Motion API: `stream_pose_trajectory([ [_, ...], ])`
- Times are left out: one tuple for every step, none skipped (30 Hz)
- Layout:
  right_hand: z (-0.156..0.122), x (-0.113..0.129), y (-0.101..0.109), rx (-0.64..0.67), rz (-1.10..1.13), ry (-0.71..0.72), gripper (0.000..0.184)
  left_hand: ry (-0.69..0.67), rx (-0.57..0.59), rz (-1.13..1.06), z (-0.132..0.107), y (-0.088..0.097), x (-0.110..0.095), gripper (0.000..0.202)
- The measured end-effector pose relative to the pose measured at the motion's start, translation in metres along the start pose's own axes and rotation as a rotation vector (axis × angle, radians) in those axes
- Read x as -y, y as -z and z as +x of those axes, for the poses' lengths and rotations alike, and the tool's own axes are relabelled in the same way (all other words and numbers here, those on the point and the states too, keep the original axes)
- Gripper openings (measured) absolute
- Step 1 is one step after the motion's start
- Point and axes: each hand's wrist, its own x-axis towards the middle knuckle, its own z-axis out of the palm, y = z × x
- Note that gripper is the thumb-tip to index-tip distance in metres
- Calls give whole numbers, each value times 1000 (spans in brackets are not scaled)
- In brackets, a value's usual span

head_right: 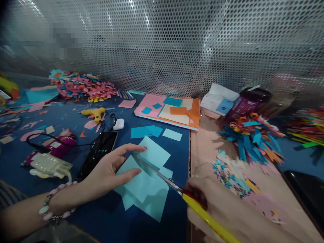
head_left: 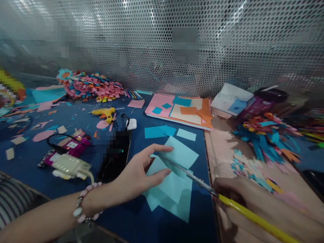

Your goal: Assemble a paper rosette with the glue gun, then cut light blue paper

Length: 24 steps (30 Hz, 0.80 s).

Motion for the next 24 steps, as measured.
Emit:
stream_pose_trajectory([
  [0,0,0,-1,0,0,23,3,-1,-5,0,0,1,44],
  [0,0,0,-3,-1,-1,23,10,2,-11,0,0,1,44],
  [0,0,0,-6,-3,-2,23,15,6,-16,0,0,1,44],
  [0,0,-1,-10,-4,-3,23,20,10,-19,0,0,2,43],
  [0,0,-1,-13,-6,-5,23,23,12,-18,0,0,2,43],
  [0,1,-2,-17,-8,-7,23,23,13,-15,0,0,2,43],
  [0,1,-2,-19,-9,-7,23,22,11,-13,1,0,3,44],
  [0,1,-3,-21,-9,-7,23,20,7,-12,1,0,3,44],
  [0,1,-3,-23,-9,-5,23,19,3,-12,2,0,3,44],
  [0,1,-4,-23,-9,-3,23,22,2,-10,2,0,4,45],
  [0,1,-4,-24,-8,0,24,25,3,-8,2,1,3,45],
  [1,1,-4,-24,-8,3,23,27,8,-9,3,1,3,45],
  [1,1,-5,-25,-8,6,23,28,13,-10,3,0,2,44],
  [1,1,-5,-27,-7,9,23,27,18,-14,3,0,2,44],
  [0,2,-5,-28,-6,11,23,25,20,-18,4,0,1,43],
  [0,2,-5,-29,-5,12,23,24,21,-21,4,0,1,42],
  [0,2,-4,-29,-2,13,23,25,21,-22,4,0,0,42],
  [-1,2,-4,-29,0,14,23,25,21,-24,4,0,0,42],
  [-1,2,-4,-27,4,15,22,28,22,-25,4,0,0,42],
  [-1,2,-4,-25,8,17,22,30,24,-27,3,0,0,43],
  [-2,3,-4,-23,12,18,23,32,25,-26,3,0,0,43],
  [-2,3,-4,-22,16,20,24,30,23,-21,3,0,-1,44],
  [-2,4,-4,-20,20,21,24,26,19,-13,3,0,-1,44],
  [-2,4,-4,-19,24,23,25,22,13,-3,4,0,-1,44],
])
